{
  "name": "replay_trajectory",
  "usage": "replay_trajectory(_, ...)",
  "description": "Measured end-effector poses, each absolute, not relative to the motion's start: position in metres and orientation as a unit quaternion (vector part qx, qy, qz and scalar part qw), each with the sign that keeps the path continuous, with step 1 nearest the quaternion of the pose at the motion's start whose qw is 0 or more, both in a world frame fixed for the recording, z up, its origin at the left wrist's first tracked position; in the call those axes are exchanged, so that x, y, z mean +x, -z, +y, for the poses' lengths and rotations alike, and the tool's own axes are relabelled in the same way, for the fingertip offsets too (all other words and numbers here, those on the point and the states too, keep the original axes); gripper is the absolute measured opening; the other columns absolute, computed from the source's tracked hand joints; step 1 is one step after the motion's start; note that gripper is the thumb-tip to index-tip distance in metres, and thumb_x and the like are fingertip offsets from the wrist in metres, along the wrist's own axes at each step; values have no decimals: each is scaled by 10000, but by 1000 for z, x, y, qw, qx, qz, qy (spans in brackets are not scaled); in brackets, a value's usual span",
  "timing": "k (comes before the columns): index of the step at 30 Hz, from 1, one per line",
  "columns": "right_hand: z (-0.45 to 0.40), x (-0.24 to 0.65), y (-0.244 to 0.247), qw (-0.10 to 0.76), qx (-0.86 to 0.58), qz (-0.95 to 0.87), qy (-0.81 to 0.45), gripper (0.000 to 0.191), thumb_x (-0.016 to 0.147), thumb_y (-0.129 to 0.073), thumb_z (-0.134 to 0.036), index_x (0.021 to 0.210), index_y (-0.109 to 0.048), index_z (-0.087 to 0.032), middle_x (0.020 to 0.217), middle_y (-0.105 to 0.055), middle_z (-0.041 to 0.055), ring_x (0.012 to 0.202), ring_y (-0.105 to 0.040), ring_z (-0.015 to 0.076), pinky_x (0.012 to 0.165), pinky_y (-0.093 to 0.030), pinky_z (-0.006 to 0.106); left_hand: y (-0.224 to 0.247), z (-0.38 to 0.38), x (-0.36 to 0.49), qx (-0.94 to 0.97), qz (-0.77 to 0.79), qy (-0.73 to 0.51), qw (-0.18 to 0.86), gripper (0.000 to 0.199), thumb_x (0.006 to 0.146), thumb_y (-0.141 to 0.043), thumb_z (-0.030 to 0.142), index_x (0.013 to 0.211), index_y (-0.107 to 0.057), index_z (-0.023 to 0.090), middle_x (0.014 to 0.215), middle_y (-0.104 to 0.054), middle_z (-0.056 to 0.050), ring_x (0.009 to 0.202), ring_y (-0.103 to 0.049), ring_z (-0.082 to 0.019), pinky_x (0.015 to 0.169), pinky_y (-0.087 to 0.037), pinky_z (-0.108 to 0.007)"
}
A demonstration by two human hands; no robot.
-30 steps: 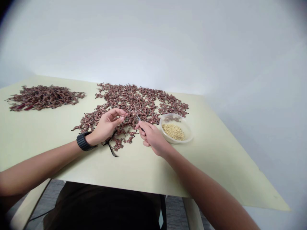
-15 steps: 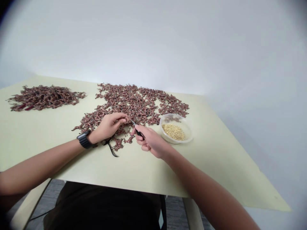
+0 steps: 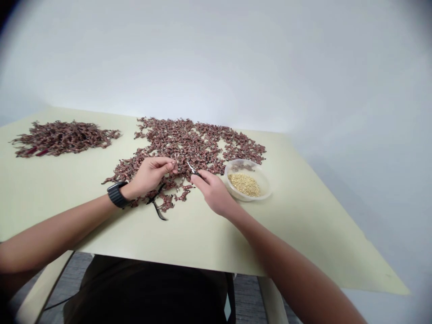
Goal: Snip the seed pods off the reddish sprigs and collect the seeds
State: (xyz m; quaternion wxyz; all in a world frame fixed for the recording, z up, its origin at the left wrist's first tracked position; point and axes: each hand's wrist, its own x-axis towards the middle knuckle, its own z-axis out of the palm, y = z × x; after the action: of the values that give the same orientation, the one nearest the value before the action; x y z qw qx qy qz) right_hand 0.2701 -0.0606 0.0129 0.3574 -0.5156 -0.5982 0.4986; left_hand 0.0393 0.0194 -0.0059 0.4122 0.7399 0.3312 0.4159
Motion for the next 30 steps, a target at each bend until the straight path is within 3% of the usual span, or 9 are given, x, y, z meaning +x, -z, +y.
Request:
replay_trajectory(3, -62, 270, -10, 366, -531, -715, -271, 246, 962, -535, -453, 915, -570, -214, 735, -480, -10, 655, -416, 140, 593, -333, 283, 12, 11, 49, 612, 308, -380, 621, 298, 915, -674, 425, 795, -692, 153, 833, -668, -48, 702, -568, -122, 676, -468, -240)
replay_trajectory(6, -63, 272, -7, 352, -505, -769, -172, 211, 951, -560, -402, 1037, -591, -211, 803, -545, 12, 722, -482, 166, 668, -371, 309, 14, 4, 53, 546, 290, -353, 703, 258, 893, -720, 390, 810, -692, 147, 831, -638, -35, 693, -535, -95, 673, -455, -218)
replay_trajectory(10, -64, 272, -5, 349, -491, -784, -150, 245, 962, -545, -390, 1118, -585, -206, 880, -589, 42, 769, -521, 186, 702, -395, 320, 12, -2, 54, 531, 279, -332, 727, 259, 895, -724, 395, 820, -703, 148, 819, -629, -33, 690, -530, -93, 669, -454, -224)
replay_trajectory(19, -62, 270, -7, 348, -483, -785, -171, 226, 985, -524, -391, 1079, -590, -196, 881, -599, 34, 753, -513, 170, 699, -373, 311, 12, -2, 53, 537, 272, -329, 727, 251, 908, -718, 370, 846, -708, 127, 798, -622, -35, 698, -530, -90, 685, -449, -211)
replay_trajectory(24, -66, 266, -9, 353, -488, -753, -266, 239, 997, -504, -420, 1030, -605, -206, 799, -557, 3, 699, -472, 148, 661, -363, 298, 9, -4, 54, 593, 284, -349, 667, 313, 917, -690, 423, 815, -711, 128, 809, -647, -45, 676, -535, -98, 655, -439, -226)
replay_trajectory(27, -69, 260, -10, 366, -478, -683, -414, 281, 998, -487, -468, 1032, -615, -220, 770, -477, -12, 660, -406, 131, 579, -338, 266, 8, 0, 52, 678, 318, -380, 542, 338, 945, -639, 432, 819, -734, 134, 801, -692, -51, 699, -586, -129, 676, -458, -249)
replay_trajectory(30, -71, 258, -14, 344, -449, -555, -610, 316, 979, -488, -521, 984, -590, -223, 740, -345, -36, 579, -239, 105, 458, -191, 224, 10, 10, 44, 751, 348, -425, 365, 245, 953, -619, 323, 875, -772, 149, 853, -747, -60, 784, -653, -165, 751, -497, -277)
